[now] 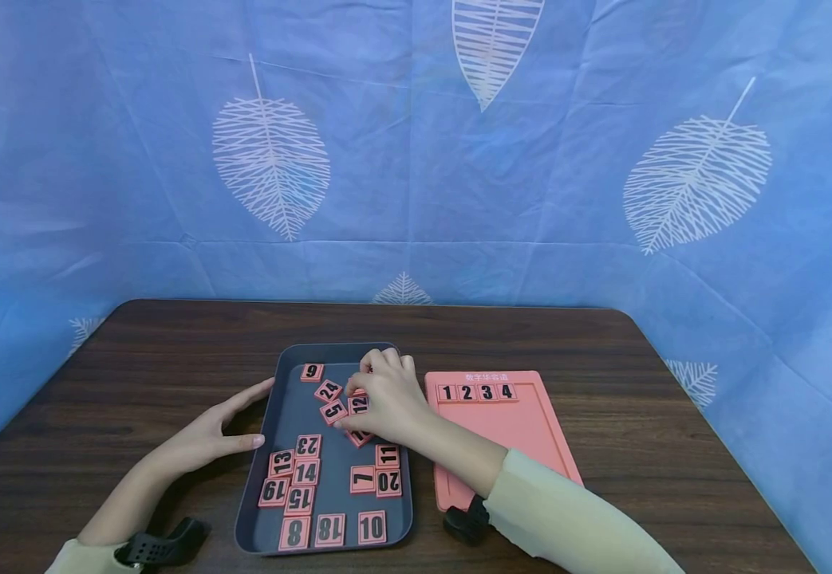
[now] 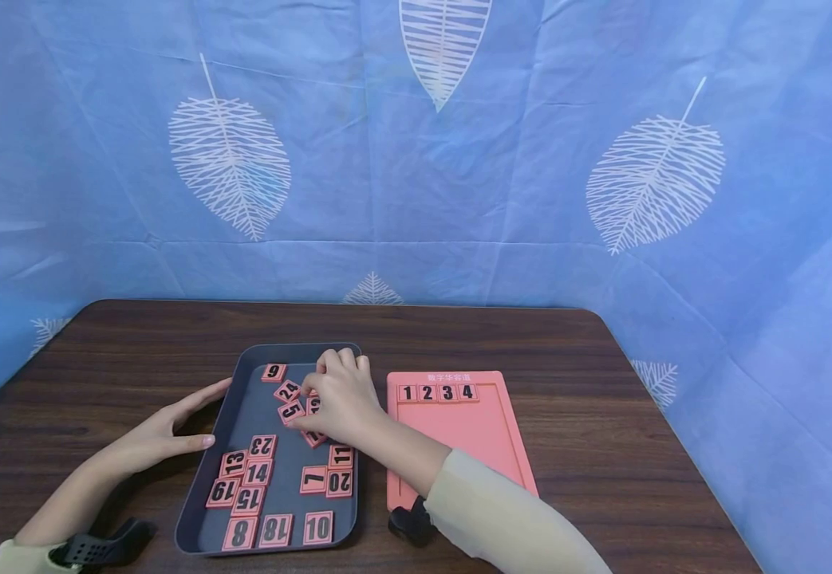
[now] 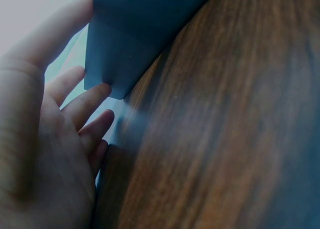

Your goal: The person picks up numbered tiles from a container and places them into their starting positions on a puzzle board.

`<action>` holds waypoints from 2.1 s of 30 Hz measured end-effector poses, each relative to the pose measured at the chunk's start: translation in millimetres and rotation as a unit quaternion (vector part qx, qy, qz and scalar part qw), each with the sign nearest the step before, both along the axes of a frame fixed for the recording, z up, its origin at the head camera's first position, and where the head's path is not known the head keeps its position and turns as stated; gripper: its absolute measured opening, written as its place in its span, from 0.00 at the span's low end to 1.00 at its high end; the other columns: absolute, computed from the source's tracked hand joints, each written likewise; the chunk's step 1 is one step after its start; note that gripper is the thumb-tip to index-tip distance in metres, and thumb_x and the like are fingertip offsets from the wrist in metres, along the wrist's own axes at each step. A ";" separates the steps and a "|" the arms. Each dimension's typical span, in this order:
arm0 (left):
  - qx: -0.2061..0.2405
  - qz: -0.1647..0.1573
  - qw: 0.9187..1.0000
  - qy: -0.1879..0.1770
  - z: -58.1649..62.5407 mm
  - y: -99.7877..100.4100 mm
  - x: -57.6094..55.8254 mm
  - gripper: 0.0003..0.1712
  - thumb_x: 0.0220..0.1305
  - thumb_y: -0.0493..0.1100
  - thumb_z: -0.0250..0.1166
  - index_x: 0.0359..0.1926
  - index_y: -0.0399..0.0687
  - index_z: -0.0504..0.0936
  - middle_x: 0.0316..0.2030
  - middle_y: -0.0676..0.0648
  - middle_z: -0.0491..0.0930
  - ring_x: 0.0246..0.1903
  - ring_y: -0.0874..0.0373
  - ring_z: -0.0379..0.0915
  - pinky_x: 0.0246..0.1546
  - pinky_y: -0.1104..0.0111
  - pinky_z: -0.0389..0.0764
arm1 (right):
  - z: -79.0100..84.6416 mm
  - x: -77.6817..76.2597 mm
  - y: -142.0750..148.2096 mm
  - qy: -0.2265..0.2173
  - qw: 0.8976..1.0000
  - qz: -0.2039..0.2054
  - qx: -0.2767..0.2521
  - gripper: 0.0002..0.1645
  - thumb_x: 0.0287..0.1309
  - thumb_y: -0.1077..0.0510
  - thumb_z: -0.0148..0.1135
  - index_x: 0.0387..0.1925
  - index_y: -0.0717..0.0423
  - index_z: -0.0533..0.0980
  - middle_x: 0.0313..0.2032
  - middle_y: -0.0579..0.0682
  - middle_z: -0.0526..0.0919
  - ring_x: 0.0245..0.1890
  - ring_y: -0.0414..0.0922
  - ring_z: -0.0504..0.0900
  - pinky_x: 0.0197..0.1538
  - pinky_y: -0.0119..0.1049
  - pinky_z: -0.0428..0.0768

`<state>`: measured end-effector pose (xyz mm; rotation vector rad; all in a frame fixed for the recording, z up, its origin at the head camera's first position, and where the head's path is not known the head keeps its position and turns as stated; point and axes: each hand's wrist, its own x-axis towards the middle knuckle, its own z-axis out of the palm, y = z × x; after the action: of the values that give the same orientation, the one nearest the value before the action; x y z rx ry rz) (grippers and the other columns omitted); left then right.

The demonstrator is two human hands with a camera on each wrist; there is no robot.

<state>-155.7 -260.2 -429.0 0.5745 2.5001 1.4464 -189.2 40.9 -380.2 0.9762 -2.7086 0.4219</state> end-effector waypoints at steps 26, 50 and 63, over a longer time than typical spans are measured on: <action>-0.002 -0.001 1.000 -0.001 1.9 0.6 0.6 0.43 0.64 0.44 0.64 0.75 0.52 0.52 0.72 0.35 0.48 0.68 0.30 0.41 0.53 0.30 0.54 | -18.6 -13.9 -23.9 -0.019 0.997 -0.018 0.067 0.26 0.38 0.26 0.69 0.24 0.40 0.78 0.35 0.42 0.63 0.37 0.43 0.59 0.41 0.41 0.56; -0.005 0.004 1.000 0.000 1.5 -0.2 -0.2 0.44 0.64 0.44 0.65 0.75 0.53 0.52 0.71 0.35 0.49 0.68 0.30 0.42 0.53 0.30 0.54 | -5.5 -6.0 -14.2 -0.016 1.000 -0.001 0.014 0.18 0.42 0.33 0.73 0.27 0.37 0.81 0.40 0.42 0.65 0.41 0.44 0.59 0.44 0.43 0.55; -0.002 0.002 1.000 0.001 0.7 -0.7 0.0 0.44 0.64 0.43 0.65 0.75 0.52 0.52 0.72 0.35 0.49 0.68 0.31 0.42 0.53 0.30 0.54 | 13.0 2.5 10.6 -0.006 1.000 0.015 -0.025 0.17 0.41 0.37 0.75 0.32 0.39 0.84 0.43 0.44 0.68 0.45 0.46 0.61 0.46 0.46 0.56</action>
<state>-155.7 -260.8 -428.2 0.5714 2.5073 1.4422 -186.8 51.5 -367.2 1.0067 -2.6833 0.4995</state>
